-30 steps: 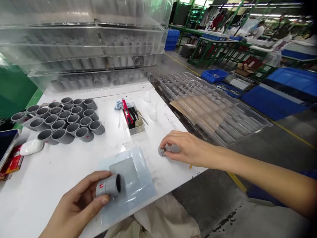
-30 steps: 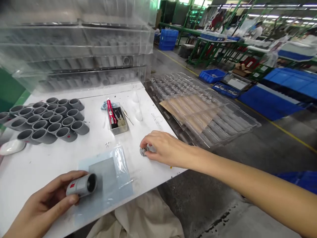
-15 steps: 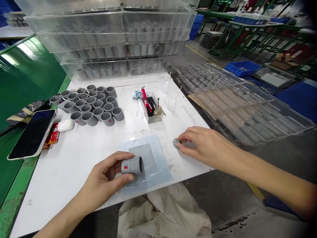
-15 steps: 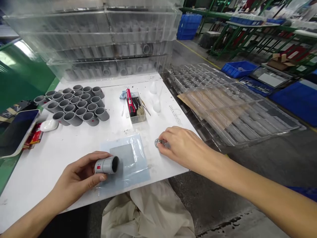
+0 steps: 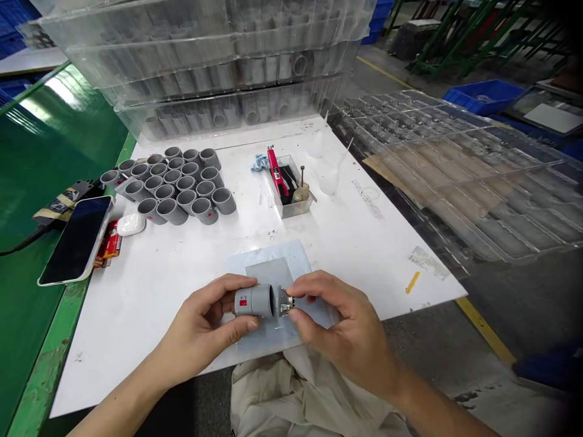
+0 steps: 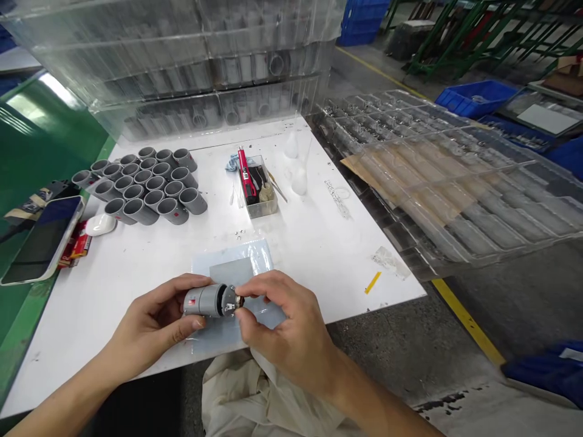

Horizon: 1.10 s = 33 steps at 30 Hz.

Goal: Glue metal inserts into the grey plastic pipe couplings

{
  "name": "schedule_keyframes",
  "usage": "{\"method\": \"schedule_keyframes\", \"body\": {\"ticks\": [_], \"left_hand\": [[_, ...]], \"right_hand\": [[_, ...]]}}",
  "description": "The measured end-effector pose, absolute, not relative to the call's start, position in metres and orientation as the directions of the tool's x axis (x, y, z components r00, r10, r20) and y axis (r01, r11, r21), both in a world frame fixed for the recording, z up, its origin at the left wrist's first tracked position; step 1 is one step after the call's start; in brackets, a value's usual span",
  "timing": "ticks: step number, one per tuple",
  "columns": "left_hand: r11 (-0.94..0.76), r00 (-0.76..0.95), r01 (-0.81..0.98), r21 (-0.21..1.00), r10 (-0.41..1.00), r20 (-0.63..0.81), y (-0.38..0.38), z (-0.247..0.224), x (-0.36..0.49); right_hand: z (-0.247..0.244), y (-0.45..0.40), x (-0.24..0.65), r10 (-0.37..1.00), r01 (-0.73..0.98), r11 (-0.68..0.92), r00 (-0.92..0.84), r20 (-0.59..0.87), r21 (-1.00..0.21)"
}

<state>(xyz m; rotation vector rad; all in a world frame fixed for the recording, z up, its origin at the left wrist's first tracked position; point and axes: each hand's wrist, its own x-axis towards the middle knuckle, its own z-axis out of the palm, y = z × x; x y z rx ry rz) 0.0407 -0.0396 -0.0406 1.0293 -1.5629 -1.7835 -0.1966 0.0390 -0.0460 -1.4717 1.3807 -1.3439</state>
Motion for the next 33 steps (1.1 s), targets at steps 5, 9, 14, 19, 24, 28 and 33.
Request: {"method": "schedule_keyframes", "body": {"ticks": [5,9,14,19,24,28,33], "left_hand": [[-0.159,-0.577,-0.071,0.985,-0.799,-0.17,-0.0399,-0.0404,0.0418],[-0.153,-0.589,-0.061,0.986,-0.792,-0.159,-0.0408,-0.0411,0.0418],[-0.143,-0.59,-0.077,0.987,-0.791,-0.161,-0.0407,-0.0421,0.0423],[-0.121,-0.591,-0.092,0.988,-0.792,-0.152,-0.0411,-0.043,0.0429],[-0.096,-0.595,-0.109,0.989,-0.791,-0.142,-0.0419,-0.0436,0.0426],[-0.103,-0.605,-0.095,0.99,-0.784,-0.14,-0.0416,-0.0431,0.042],[-0.097,-0.599,-0.109,0.989,-0.788,-0.143,-0.0404,-0.0427,0.0439]], "right_hand": [[-0.0472,0.0369,-0.1985,-0.972,-0.261,-0.19,-0.087,0.22,-0.946],[-0.0482,0.0362,-0.1969,-0.964,-0.268,-0.226,-0.074,0.254,-0.937],[-0.0464,0.0361,-0.1965,-0.963,-0.267,-0.238,-0.063,0.263,-0.934],[-0.0446,0.0363,-0.1977,-0.962,-0.262,-0.242,-0.058,0.266,-0.934],[-0.0459,0.0358,-0.1978,-0.964,-0.262,-0.239,-0.053,0.262,-0.935],[-0.0463,0.0366,-0.1976,-0.962,-0.251,-0.249,-0.044,0.268,-0.935],[-0.0461,0.0366,-0.197,-0.964,-0.233,-0.249,-0.033,0.264,-0.94]]}}
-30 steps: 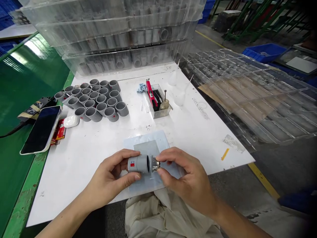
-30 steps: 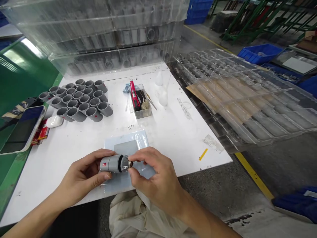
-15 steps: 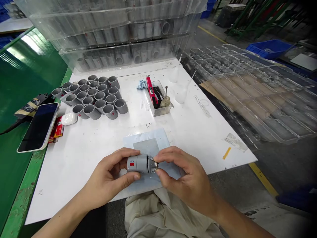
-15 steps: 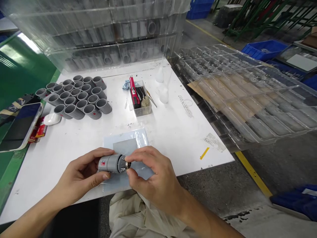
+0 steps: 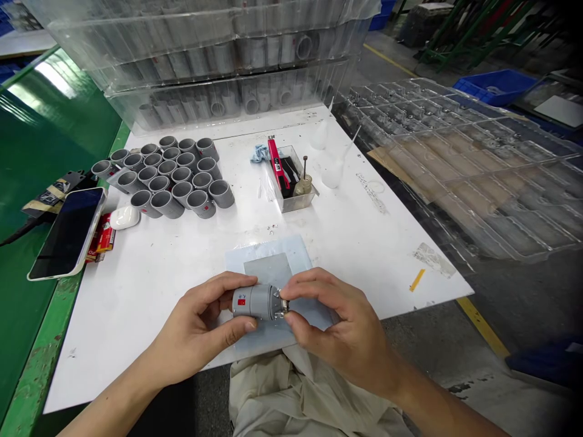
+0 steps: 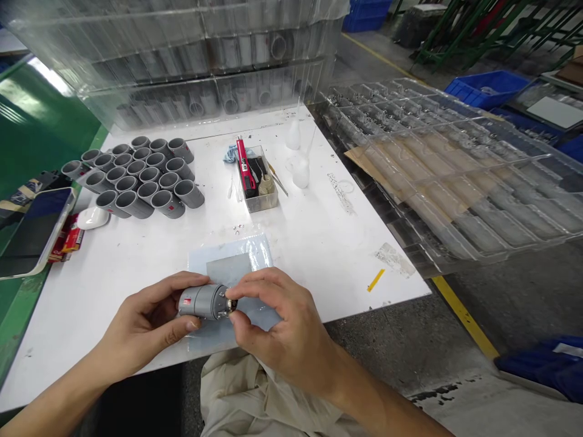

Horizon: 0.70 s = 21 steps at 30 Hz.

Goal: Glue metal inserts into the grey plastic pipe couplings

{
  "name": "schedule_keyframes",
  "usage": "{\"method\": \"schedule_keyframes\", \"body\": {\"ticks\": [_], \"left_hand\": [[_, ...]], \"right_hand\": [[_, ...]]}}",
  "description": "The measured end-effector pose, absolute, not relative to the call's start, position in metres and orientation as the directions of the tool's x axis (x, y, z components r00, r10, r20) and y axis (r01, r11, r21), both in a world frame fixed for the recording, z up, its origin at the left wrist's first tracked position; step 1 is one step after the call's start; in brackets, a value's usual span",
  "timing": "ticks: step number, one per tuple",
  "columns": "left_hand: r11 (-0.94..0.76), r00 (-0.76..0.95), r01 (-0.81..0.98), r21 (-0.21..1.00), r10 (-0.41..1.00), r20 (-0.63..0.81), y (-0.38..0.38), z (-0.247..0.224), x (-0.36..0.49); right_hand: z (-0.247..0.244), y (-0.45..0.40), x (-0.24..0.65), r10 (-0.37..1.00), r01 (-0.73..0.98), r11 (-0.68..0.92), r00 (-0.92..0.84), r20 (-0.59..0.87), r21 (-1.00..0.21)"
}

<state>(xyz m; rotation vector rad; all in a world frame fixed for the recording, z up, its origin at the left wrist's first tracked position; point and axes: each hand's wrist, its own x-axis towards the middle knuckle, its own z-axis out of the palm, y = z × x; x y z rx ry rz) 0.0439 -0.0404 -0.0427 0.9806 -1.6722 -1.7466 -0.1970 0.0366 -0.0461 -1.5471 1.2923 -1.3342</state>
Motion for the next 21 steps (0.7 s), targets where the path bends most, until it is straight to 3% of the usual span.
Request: {"method": "schedule_keyframes", "body": {"ticks": [8,10,15,18,21], "left_hand": [[-0.049,-0.568,-0.142,0.989,-0.814,-0.122,-0.044,-0.039,0.042],[-0.079,-0.562,-0.116,0.99,-0.816,-0.131,-0.043,-0.038,0.041],[-0.198,-0.482,-0.044,0.979,-0.854,-0.195,-0.036,-0.041,0.04],[-0.102,-0.416,-0.128,0.986,-0.897,-0.147,-0.035,-0.043,0.041],[0.122,-0.437,-0.235,0.964,-0.899,0.007,-0.039,-0.042,0.042]], "right_hand": [[-0.046,0.034,-0.2,-0.976,-0.216,-0.21,-0.006,0.216,-0.954],[-0.046,0.035,-0.199,-0.982,-0.231,-0.171,-0.035,0.184,-0.958],[-0.043,0.04,-0.194,-0.958,-0.312,-0.214,-0.118,0.262,-0.926],[-0.035,0.046,-0.195,-0.998,-0.234,0.027,-0.066,-0.012,-0.972],[-0.028,0.048,-0.198,-0.913,-0.058,0.371,0.157,-0.375,-0.927]]}}
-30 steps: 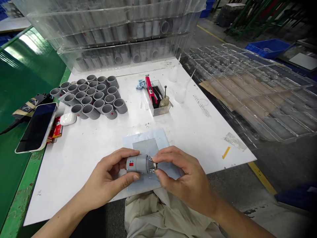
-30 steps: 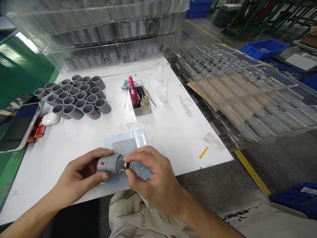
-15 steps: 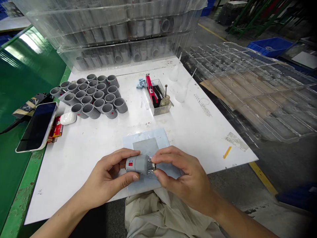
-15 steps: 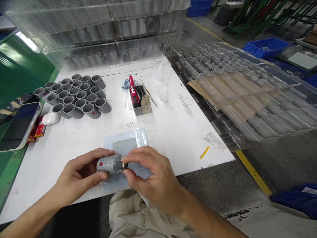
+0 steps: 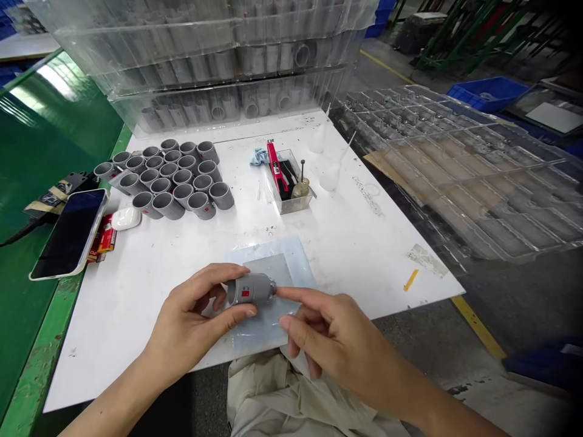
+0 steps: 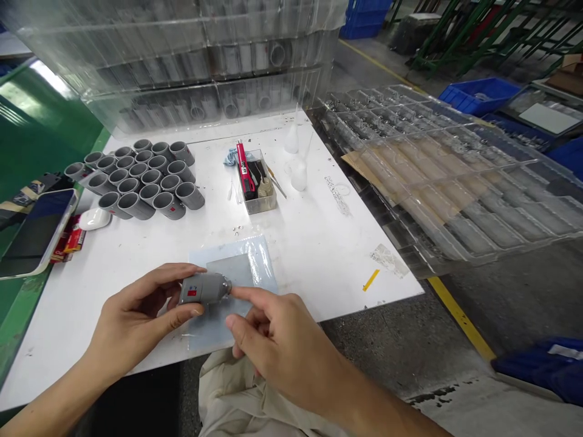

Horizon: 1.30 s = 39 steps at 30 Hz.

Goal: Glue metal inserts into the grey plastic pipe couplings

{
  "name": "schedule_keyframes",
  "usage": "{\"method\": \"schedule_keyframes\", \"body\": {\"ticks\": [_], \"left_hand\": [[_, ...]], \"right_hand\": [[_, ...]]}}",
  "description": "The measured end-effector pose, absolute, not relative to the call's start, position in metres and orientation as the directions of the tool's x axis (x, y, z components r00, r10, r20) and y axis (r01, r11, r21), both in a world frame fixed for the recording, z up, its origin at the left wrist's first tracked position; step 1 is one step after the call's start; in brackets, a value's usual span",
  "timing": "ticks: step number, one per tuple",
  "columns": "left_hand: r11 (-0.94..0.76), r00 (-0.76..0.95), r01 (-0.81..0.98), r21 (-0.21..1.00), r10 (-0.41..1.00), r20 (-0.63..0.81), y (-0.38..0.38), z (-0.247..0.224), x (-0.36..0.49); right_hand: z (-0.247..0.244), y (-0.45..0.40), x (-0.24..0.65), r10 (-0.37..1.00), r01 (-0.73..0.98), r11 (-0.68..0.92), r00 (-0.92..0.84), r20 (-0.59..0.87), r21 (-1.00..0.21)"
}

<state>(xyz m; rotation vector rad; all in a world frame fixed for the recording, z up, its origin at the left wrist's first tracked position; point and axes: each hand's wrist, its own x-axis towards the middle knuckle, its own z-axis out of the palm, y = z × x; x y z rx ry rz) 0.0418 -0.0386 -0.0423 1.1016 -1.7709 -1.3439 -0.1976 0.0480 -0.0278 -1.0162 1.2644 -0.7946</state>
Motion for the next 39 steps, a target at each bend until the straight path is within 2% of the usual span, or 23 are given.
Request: {"method": "schedule_keyframes", "body": {"ticks": [2,4,8,10,12,14,17,20,24,27,30,33,35,39], "left_hand": [[0.248,-0.491,-0.275,0.929,-0.867,0.086,-0.041,-0.04,0.039],[0.327,-0.539,-0.312,0.892,-0.834,0.117,-0.042,-0.037,0.035],[0.438,-0.605,-0.331,0.836,-0.778,0.168,-0.043,-0.031,0.029],[0.436,-0.608,-0.348,0.83,-0.779,0.154,-0.045,-0.031,0.027],[0.384,-0.577,-0.382,0.841,-0.809,0.108,-0.046,-0.033,0.025],[0.318,-0.541,-0.382,0.868,-0.838,0.069,-0.046,-0.038,0.022],[0.25,-0.523,-0.317,0.915,-0.851,0.051,-0.045,-0.047,0.018],[0.175,-0.494,-0.27,0.947,-0.869,0.02,-0.044,-0.053,0.017],[0.094,-0.487,-0.251,0.963,-0.872,-0.042,-0.044,-0.052,0.018],[0.098,-0.518,-0.221,0.97,-0.855,-0.031,-0.045,-0.048,0.018],[0.087,-0.524,-0.198,0.976,-0.851,-0.03,-0.046,-0.046,0.017],[0.067,-0.516,-0.174,0.983,-0.856,-0.033,-0.048,-0.046,0.017],[0.064,-0.516,-0.157,0.986,-0.856,-0.027,-0.049,-0.048,0.017],[0.06,-0.525,-0.138,0.989,-0.851,-0.022,-0.049,-0.05,0.017]], "right_hand": [[-0.026,0.047,-0.198,-0.84,0.016,0.496,0.26,-0.476,-0.868],[-0.026,0.044,-0.197,-0.812,0.034,0.535,0.295,-0.503,-0.844],[-0.029,0.039,-0.203,-0.822,-0.027,0.508,0.284,-0.494,-0.861],[-0.026,0.032,-0.214,-0.863,-0.077,0.447,0.226,-0.453,-0.891],[-0.019,0.019,-0.228,-0.935,-0.14,0.328,0.095,-0.343,-0.934],[-0.008,0.0,-0.242,-0.986,-0.242,0.159,-0.096,-0.14,-0.957],[0.004,-0.037,-0.256,-0.932,-0.468,-0.067,-0.286,0.222,-0.881],[0.009,-0.071,-0.261,-0.878,-0.659,-0.136,-0.265,0.398,-0.74],[0.009,-0.099,-0.265,-0.894,-0.817,-0.136,-0.142,0.425,-0.56],[0.014,-0.102,-0.27,-0.82,-0.802,-0.233,-0.143,0.555,-0.55],[0.028,-0.088,-0.267,-0.649,-0.737,-0.35,-0.254,0.717,-0.578],[0.04,-0.061,-0.249,-0.517,-0.66,-0.45,-0.357,0.778,-0.602],[0.041,-0.04,-0.232,-0.585,-0.602,-0.466,-0.34,0.736,-0.648],[0.023,-0.013,-0.206,-0.793,-0.492,-0.498,-0.073,0.604,-0.714]]}}
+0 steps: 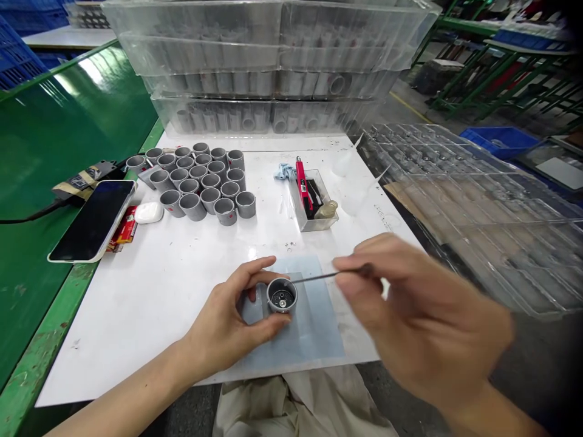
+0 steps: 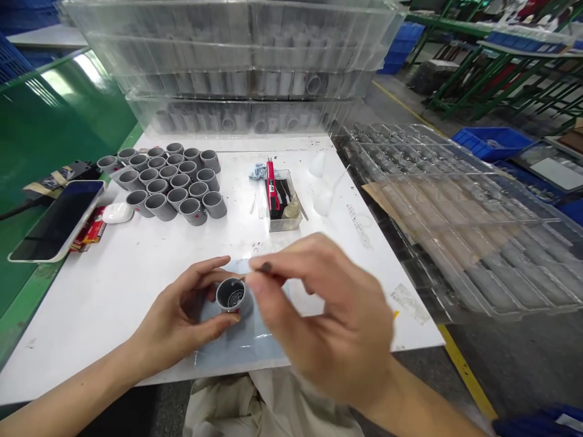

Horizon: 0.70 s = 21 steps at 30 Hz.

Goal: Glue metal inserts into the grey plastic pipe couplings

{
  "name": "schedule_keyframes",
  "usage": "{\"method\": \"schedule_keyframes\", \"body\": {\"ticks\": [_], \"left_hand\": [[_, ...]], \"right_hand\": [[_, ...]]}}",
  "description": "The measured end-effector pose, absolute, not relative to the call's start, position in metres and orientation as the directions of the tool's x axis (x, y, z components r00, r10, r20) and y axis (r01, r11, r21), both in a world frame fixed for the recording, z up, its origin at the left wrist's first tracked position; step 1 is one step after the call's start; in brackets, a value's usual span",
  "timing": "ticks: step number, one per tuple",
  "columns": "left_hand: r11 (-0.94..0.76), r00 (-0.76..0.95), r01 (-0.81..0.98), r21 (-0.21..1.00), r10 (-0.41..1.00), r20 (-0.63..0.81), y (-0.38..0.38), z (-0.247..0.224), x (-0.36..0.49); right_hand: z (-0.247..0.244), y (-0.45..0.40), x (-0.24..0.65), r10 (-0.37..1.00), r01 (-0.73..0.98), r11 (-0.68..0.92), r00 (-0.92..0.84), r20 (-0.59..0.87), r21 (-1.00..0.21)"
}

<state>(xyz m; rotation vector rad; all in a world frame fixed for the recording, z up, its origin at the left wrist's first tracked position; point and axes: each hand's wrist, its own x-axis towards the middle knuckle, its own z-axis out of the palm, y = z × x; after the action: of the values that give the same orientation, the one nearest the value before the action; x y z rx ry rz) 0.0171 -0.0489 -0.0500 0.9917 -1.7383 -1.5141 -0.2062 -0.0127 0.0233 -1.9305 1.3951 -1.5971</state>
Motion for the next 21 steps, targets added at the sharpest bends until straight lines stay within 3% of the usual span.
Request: {"method": "schedule_keyframes", "body": {"ticks": [4,16,19,21], "left_hand": [[0.056,-0.525,-0.115,0.992,-0.851,-0.013,-0.048,-0.049,0.017],[0.046,-0.511,-0.149,0.988,-0.859,-0.037,-0.05,-0.052,0.017],[0.042,-0.514,-0.146,0.988,-0.857,-0.039,-0.05,-0.05,0.017],[0.06,-0.527,-0.132,0.989,-0.85,-0.019,-0.048,-0.051,0.018]], "right_hand": [[0.003,-0.014,-0.196,-0.814,-0.44,-0.54,0.053,0.579,-0.718],[-0.001,-0.013,-0.198,-0.784,-0.53,-0.554,0.074,0.616,-0.642],[0.01,-0.012,-0.203,-0.798,-0.484,-0.531,0.011,0.602,-0.696],[0.016,-0.019,-0.211,-0.707,-0.51,-0.553,-0.129,0.695,-0.658]]}}
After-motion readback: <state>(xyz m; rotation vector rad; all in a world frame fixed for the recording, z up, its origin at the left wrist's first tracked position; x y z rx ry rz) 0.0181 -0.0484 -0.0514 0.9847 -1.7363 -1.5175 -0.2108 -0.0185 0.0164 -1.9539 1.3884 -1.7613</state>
